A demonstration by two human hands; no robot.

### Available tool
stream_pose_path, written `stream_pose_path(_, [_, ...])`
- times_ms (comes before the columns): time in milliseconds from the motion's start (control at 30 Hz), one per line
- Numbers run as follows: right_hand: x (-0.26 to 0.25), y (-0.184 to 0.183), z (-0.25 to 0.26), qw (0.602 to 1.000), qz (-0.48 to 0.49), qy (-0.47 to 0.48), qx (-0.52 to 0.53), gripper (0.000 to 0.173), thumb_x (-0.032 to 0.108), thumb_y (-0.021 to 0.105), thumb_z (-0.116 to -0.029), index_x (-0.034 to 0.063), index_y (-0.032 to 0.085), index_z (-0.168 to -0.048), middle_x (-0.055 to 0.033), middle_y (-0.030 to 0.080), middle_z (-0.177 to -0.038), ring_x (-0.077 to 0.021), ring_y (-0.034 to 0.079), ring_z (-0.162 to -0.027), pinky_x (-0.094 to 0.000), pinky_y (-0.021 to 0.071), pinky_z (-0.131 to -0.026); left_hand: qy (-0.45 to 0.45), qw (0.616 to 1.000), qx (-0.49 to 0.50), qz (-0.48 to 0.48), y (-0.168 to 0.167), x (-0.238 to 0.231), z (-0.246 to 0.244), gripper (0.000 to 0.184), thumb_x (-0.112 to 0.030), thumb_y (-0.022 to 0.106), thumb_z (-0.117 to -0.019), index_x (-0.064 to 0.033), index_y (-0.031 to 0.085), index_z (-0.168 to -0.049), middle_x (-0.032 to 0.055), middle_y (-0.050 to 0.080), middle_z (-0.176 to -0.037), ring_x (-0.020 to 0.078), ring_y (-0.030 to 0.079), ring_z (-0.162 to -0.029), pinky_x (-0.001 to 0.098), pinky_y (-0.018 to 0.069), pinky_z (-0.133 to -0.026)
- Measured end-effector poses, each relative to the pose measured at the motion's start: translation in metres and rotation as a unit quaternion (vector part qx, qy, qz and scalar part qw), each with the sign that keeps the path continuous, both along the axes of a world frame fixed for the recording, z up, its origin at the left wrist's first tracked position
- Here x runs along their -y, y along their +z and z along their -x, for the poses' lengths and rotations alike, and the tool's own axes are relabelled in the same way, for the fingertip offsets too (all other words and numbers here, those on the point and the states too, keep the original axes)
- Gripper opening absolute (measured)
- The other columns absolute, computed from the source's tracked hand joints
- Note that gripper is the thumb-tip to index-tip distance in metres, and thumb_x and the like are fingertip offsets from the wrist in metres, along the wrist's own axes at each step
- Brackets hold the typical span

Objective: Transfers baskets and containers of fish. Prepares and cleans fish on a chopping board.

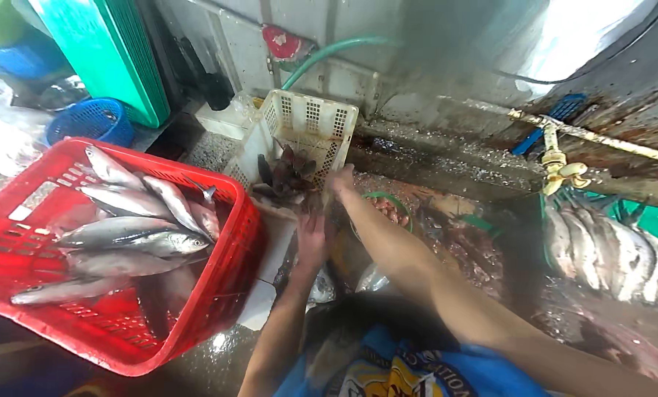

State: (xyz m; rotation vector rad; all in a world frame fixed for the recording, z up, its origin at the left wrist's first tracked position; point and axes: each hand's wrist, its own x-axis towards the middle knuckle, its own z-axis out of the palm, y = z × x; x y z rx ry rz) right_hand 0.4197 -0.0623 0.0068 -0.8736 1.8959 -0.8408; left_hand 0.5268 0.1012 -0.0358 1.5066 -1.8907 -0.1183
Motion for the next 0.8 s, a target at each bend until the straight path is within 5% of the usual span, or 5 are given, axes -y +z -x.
stream_pose_path(300, [-0.036,0.035,0.079,0.996,0.064,-0.037,0.044,0.074,-0.003,0.078,-0.0639,0.0036,0.054,-0.134,-0.0235,0.065,-0.115,-0.0378,0.066,-0.101,-0.0599,0.0582,-0.078,0.022,0.979,-0.143,0.143,0.041,-0.038,-0.025,0.033,-0.031,0.066,-0.0960,-0.0058,0.074,-0.116,0.0103,0.075,-0.113,0.0257,0.067,-0.113,0.0446,0.0505,-0.105])
stream_pose_path(533, [-0.089,0.071,0.144,0.990,0.129,-0.043,0.040,0.066,-0.009,0.075,-0.0624,0.0001,0.057,-0.126,-0.0218,0.066,-0.111,-0.0344,0.067,-0.097,-0.0561,0.0588,-0.075,0.086,0.964,-0.147,0.205,0.038,-0.065,-0.056,0.050,-0.040,0.056,-0.0996,0.0030,0.065,-0.124,0.0198,0.070,-0.121,0.0301,0.063,-0.118,0.0525,0.0427,-0.108])
stream_pose_path(667, [-0.123,0.085,0.165,0.991,0.123,-0.019,0.041,0.063,-0.004,0.077,-0.0658,0.0025,0.060,-0.126,-0.0190,0.069,-0.110,-0.0310,0.069,-0.096,-0.0535,0.0602,-0.077,0.118,0.971,-0.196,0.074,0.055,-0.074,-0.064,0.065,-0.046,0.040,-0.1048,0.0095,0.053,-0.137,0.0280,0.058,-0.137,0.0364,0.054,-0.130,0.0501,0.0386,-0.115])
stream_pose_path(733, [-0.143,0.093,0.169,0.993,0.113,-0.004,0.037,0.061,-0.003,0.077,-0.0670,0.0027,0.061,-0.126,-0.0187,0.070,-0.110,-0.0312,0.070,-0.096,-0.0541,0.0609,-0.077,0.118,0.949,-0.278,-0.087,0.079,-0.085,-0.073,0.064,-0.044,0.035,-0.1068,0.0052,0.048,-0.146,0.0237,0.054,-0.145,0.0284,0.051,-0.137,0.0433,0.0386,-0.118])
stream_pose_path(800, [-0.167,0.102,0.170,0.994,0.100,0.013,0.047,0.063,-0.006,0.076,-0.0700,0.0049,0.061,-0.130,-0.0180,0.070,-0.113,-0.0305,0.070,-0.097,-0.0527,0.0605,-0.077,0.103,0.914,-0.320,-0.228,0.103,-0.093,-0.086,0.060,-0.046,0.045,-0.1053,-0.0024,0.052,-0.146,0.0148,0.064,-0.136,0.0156,0.062,-0.123,0.0368,0.0503,-0.107])
